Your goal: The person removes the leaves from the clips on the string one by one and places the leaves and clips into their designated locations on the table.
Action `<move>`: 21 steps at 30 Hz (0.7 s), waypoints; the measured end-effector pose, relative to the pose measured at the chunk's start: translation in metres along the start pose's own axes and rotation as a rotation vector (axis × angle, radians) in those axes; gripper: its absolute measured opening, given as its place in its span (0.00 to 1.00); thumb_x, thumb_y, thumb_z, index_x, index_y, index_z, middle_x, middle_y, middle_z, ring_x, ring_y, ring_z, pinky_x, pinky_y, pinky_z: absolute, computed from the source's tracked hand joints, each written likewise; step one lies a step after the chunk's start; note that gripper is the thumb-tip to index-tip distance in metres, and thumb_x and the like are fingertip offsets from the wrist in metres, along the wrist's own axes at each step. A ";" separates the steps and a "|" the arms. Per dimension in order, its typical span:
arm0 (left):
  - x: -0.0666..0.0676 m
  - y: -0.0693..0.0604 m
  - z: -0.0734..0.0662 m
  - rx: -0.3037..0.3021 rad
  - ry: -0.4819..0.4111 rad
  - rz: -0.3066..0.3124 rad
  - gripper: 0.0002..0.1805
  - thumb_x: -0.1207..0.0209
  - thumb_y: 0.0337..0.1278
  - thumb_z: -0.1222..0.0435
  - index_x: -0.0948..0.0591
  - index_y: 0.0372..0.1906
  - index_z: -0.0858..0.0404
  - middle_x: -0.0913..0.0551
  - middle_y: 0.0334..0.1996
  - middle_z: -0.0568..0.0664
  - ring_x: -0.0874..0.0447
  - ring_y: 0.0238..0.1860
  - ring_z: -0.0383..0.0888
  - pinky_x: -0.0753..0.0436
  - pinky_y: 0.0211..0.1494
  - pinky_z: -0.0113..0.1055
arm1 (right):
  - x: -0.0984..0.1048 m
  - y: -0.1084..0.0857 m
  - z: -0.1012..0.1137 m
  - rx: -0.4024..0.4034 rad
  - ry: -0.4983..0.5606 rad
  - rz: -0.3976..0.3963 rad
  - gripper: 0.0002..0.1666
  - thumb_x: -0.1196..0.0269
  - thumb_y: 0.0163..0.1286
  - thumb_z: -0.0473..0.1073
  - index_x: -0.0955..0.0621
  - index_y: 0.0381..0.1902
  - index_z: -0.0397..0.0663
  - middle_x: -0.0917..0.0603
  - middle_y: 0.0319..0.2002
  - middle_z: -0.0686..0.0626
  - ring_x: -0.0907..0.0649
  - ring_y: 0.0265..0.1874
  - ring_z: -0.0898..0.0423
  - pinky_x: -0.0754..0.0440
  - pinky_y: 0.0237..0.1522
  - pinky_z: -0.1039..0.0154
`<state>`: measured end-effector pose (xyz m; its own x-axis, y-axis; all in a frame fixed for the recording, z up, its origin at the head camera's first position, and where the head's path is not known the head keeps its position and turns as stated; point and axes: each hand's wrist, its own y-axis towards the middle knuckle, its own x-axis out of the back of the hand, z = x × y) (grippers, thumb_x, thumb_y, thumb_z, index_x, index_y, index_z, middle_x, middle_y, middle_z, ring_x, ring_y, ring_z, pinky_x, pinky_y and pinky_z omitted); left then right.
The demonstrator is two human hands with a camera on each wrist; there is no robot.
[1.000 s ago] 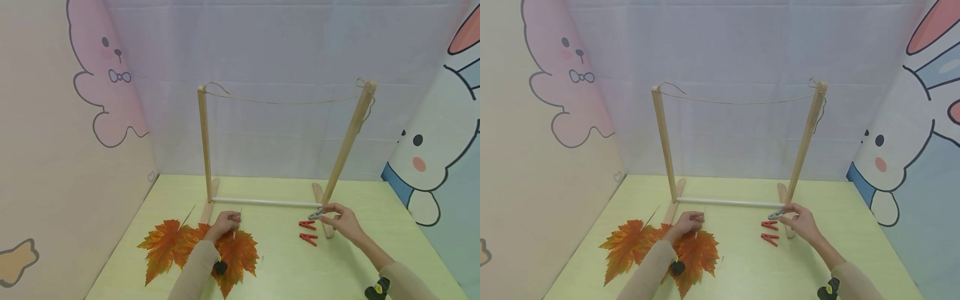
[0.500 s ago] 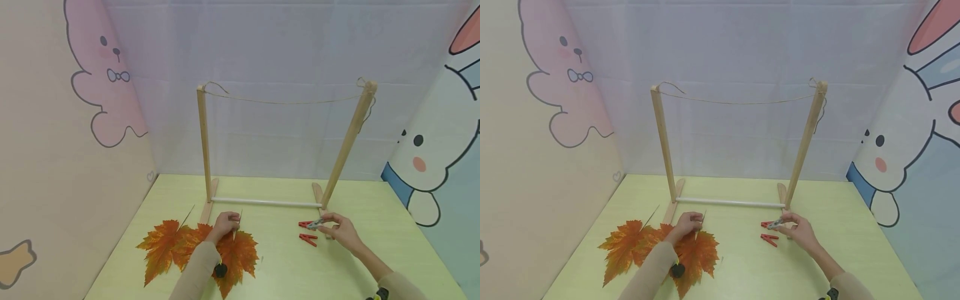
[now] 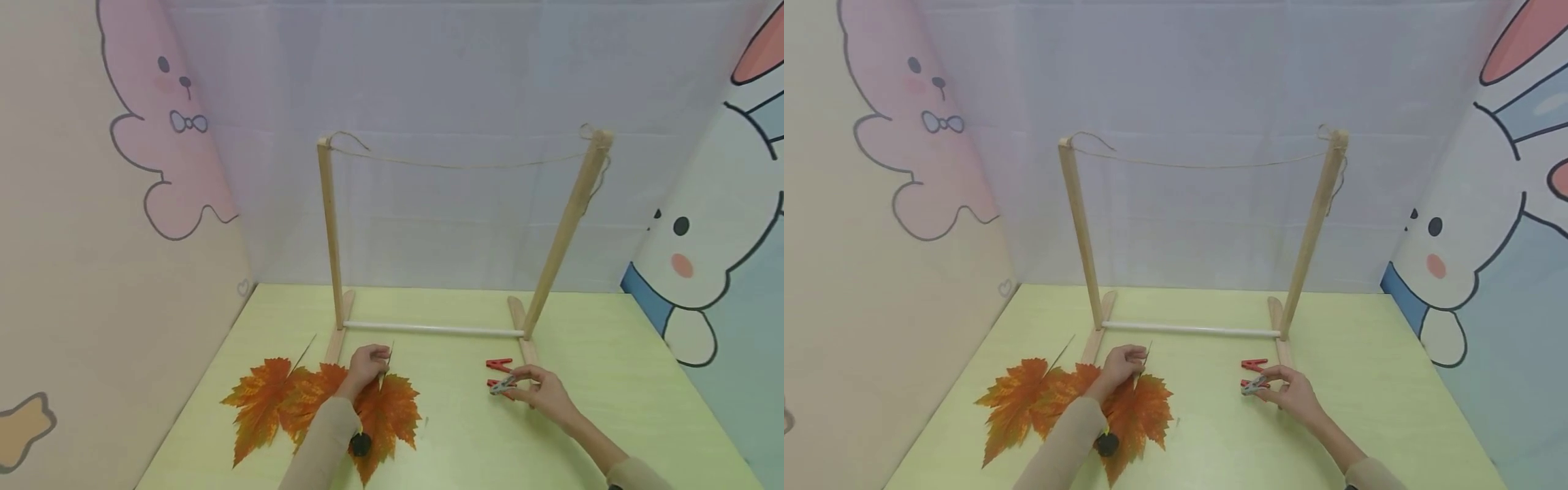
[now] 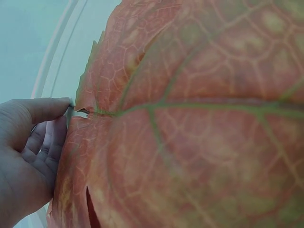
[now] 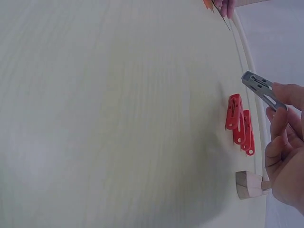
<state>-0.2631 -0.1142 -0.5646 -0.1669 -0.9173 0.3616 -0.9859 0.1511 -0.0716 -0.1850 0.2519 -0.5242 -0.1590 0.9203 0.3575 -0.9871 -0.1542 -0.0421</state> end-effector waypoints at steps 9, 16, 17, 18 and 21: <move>-0.001 -0.002 -0.004 0.000 0.021 -0.020 0.17 0.40 0.44 0.78 0.21 0.45 0.73 0.18 0.37 0.59 0.20 0.34 0.47 0.19 0.37 0.38 | -0.013 -0.008 -0.012 0.067 0.034 0.087 0.21 0.33 0.52 0.33 0.24 0.43 0.27 0.20 0.38 0.32 0.35 0.09 0.69 0.35 0.11 0.73; -0.001 -0.003 -0.005 0.006 0.042 -0.020 0.17 0.40 0.45 0.78 0.21 0.45 0.72 0.18 0.37 0.59 0.20 0.35 0.48 0.19 0.37 0.39 | -0.018 -0.015 -0.016 -0.018 -0.014 0.078 0.24 0.32 0.51 0.36 0.24 0.44 0.29 0.20 0.39 0.37 0.35 0.09 0.68 0.35 0.11 0.72; -0.001 -0.004 -0.005 0.006 0.042 -0.020 0.17 0.40 0.45 0.78 0.21 0.45 0.72 0.18 0.37 0.59 0.20 0.35 0.48 0.19 0.37 0.39 | -0.019 -0.015 -0.017 -0.017 -0.037 0.066 0.23 0.31 0.50 0.37 0.23 0.44 0.31 0.19 0.38 0.38 0.36 0.09 0.68 0.36 0.11 0.72; -0.001 -0.004 -0.005 0.004 0.041 -0.019 0.17 0.40 0.45 0.78 0.21 0.45 0.72 0.18 0.37 0.59 0.20 0.35 0.48 0.19 0.37 0.39 | -0.019 -0.016 -0.018 -0.008 -0.068 0.054 0.23 0.31 0.50 0.37 0.22 0.43 0.32 0.19 0.38 0.39 0.36 0.09 0.68 0.36 0.11 0.72; 0.000 -0.004 -0.005 -0.001 0.034 -0.020 0.17 0.40 0.44 0.78 0.21 0.45 0.73 0.18 0.37 0.59 0.20 0.35 0.48 0.19 0.37 0.39 | -0.021 -0.016 -0.022 0.025 -0.213 0.009 0.20 0.29 0.48 0.40 0.21 0.40 0.39 0.18 0.35 0.46 0.36 0.10 0.68 0.36 0.12 0.71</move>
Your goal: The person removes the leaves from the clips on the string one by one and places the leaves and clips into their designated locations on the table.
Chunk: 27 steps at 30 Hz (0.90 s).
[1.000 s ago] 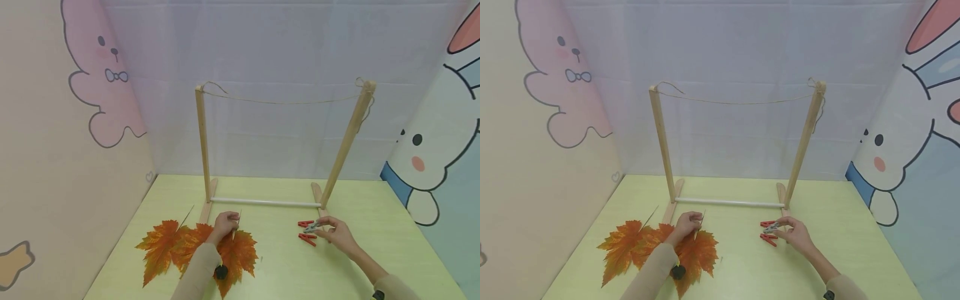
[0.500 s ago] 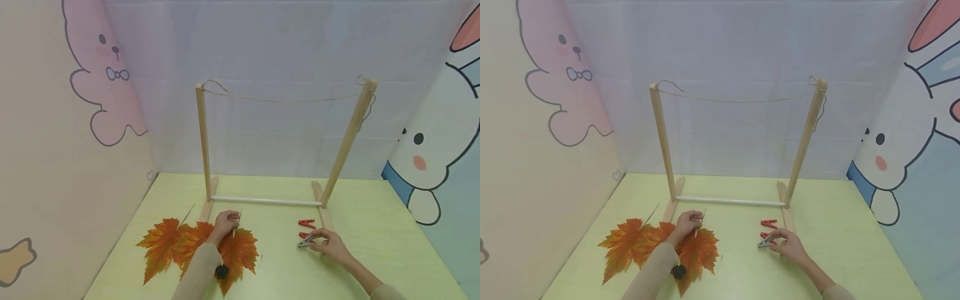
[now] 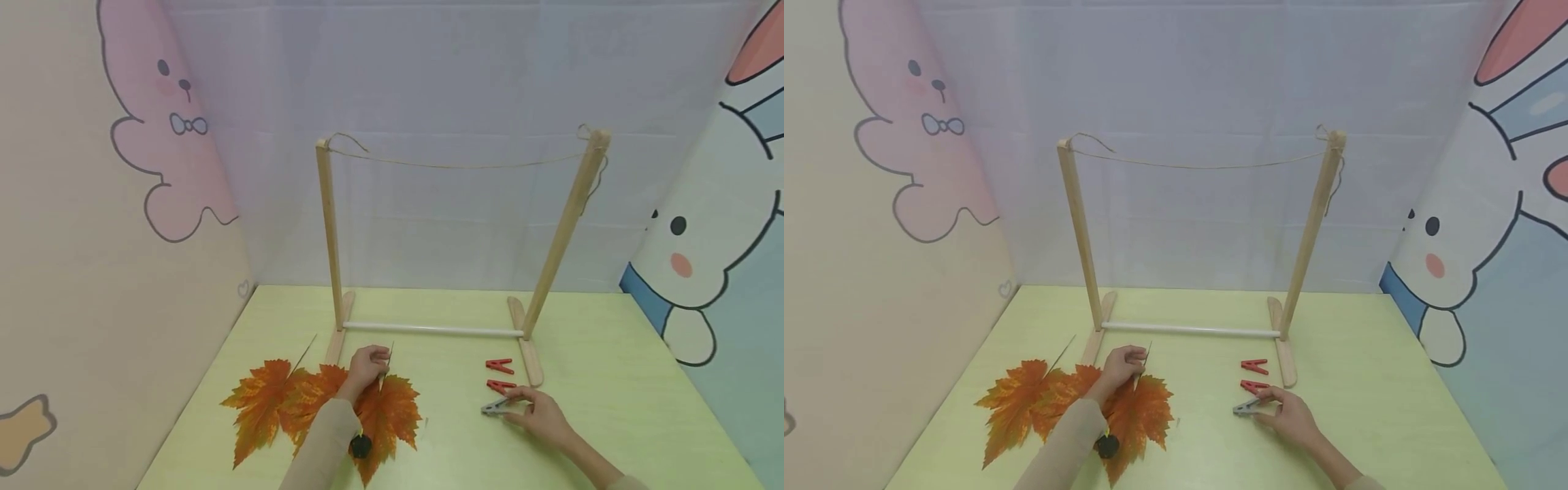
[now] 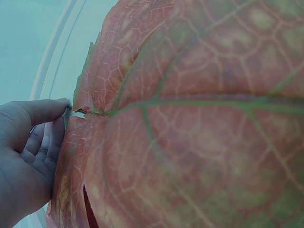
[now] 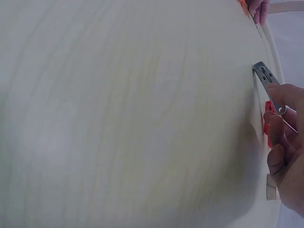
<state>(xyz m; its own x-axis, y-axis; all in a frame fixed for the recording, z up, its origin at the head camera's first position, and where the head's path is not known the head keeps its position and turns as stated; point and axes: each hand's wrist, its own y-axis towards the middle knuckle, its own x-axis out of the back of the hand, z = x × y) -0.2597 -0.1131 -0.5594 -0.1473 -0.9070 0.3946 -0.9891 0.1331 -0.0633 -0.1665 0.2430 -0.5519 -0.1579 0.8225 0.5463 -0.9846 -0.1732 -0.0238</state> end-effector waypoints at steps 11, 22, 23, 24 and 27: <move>0.002 0.000 0.002 -0.007 -0.019 0.002 0.17 0.40 0.44 0.78 0.21 0.45 0.73 0.18 0.38 0.60 0.19 0.35 0.48 0.19 0.36 0.37 | 0.002 -0.006 -0.001 0.190 -0.368 -0.061 0.18 0.27 0.44 0.48 0.19 0.34 0.52 0.22 0.23 0.60 0.35 0.14 0.70 0.36 0.17 0.71; 0.003 -0.002 0.000 -0.003 -0.005 0.007 0.17 0.41 0.45 0.78 0.22 0.45 0.74 0.18 0.38 0.60 0.20 0.35 0.47 0.19 0.37 0.38 | 0.006 -0.003 -0.004 0.399 -0.522 -0.047 0.20 0.27 0.41 0.49 0.18 0.33 0.49 0.17 0.35 0.53 0.18 0.32 0.58 0.23 0.30 0.63; 0.003 -0.002 0.000 -0.002 0.003 0.004 0.16 0.41 0.45 0.78 0.22 0.45 0.73 0.18 0.38 0.59 0.20 0.35 0.47 0.19 0.38 0.38 | 0.006 -0.003 -0.004 0.402 -0.527 -0.045 0.21 0.27 0.41 0.50 0.18 0.33 0.49 0.17 0.35 0.53 0.18 0.32 0.58 0.23 0.29 0.63; 0.003 -0.002 0.000 -0.002 0.010 0.000 0.16 0.41 0.46 0.78 0.21 0.45 0.73 0.18 0.37 0.59 0.20 0.35 0.47 0.19 0.38 0.38 | 0.007 -0.003 -0.003 0.405 -0.525 -0.043 0.21 0.27 0.41 0.50 0.18 0.34 0.49 0.17 0.35 0.53 0.18 0.32 0.58 0.23 0.30 0.63; 0.003 -0.003 -0.002 -0.035 0.072 -0.034 0.15 0.41 0.45 0.78 0.20 0.43 0.71 0.18 0.37 0.58 0.20 0.36 0.49 0.19 0.37 0.38 | 0.009 -0.003 0.000 0.406 -0.523 -0.050 0.21 0.28 0.44 0.53 0.18 0.35 0.49 0.17 0.34 0.54 0.19 0.31 0.58 0.23 0.29 0.64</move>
